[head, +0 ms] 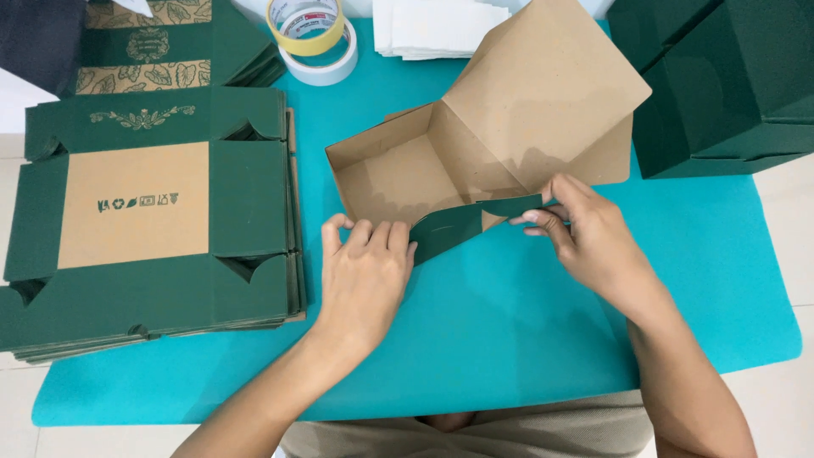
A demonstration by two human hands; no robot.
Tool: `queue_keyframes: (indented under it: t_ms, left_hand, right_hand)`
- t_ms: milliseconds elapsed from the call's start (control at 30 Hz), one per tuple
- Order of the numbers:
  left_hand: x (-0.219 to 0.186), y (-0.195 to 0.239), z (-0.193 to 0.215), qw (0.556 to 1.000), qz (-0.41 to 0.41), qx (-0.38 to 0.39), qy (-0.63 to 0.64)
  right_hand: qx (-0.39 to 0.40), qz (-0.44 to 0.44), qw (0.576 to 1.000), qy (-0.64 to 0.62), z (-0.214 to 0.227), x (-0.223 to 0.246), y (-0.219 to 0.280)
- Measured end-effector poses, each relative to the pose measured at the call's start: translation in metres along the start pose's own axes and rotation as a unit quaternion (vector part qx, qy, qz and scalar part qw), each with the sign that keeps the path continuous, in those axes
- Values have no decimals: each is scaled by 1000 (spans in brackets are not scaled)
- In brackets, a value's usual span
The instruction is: The person assembles a flat green cardboard box by folding its sides and flaps into shape. They then place a white tissue inside the box and close the lid, stacking the finished box with others.
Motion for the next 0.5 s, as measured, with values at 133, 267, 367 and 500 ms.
queue_keyframes:
  t_ms: [133, 267, 367, 500]
  left_hand:
    - [0, -1, 1, 1000, -7, -1, -3]
    - [0, -2, 1, 1000, -7, 5, 2]
    - [0, -1, 1, 1000, -5, 3, 3]
    - [0, -2, 2, 1000, -1, -1, 6]
  right_hand:
    - [7, -7, 1000, 1, 1, -7, -1]
    - [8, -19, 1000, -14, 1, -4, -1]
    - [9, -18, 999, -25, 2, 1, -2]
    - [2, -11, 999, -40, 7, 10, -1]
Point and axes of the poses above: each hand's wrist, its own y-axis away from the middle knuckle, its own z-axis out of the back of the hand, x = y × z, the point moved 6 cm from there along -y, towards the middle knuckle, and after that the axes turned 7 degrees about -y, right-handed, at the moved point
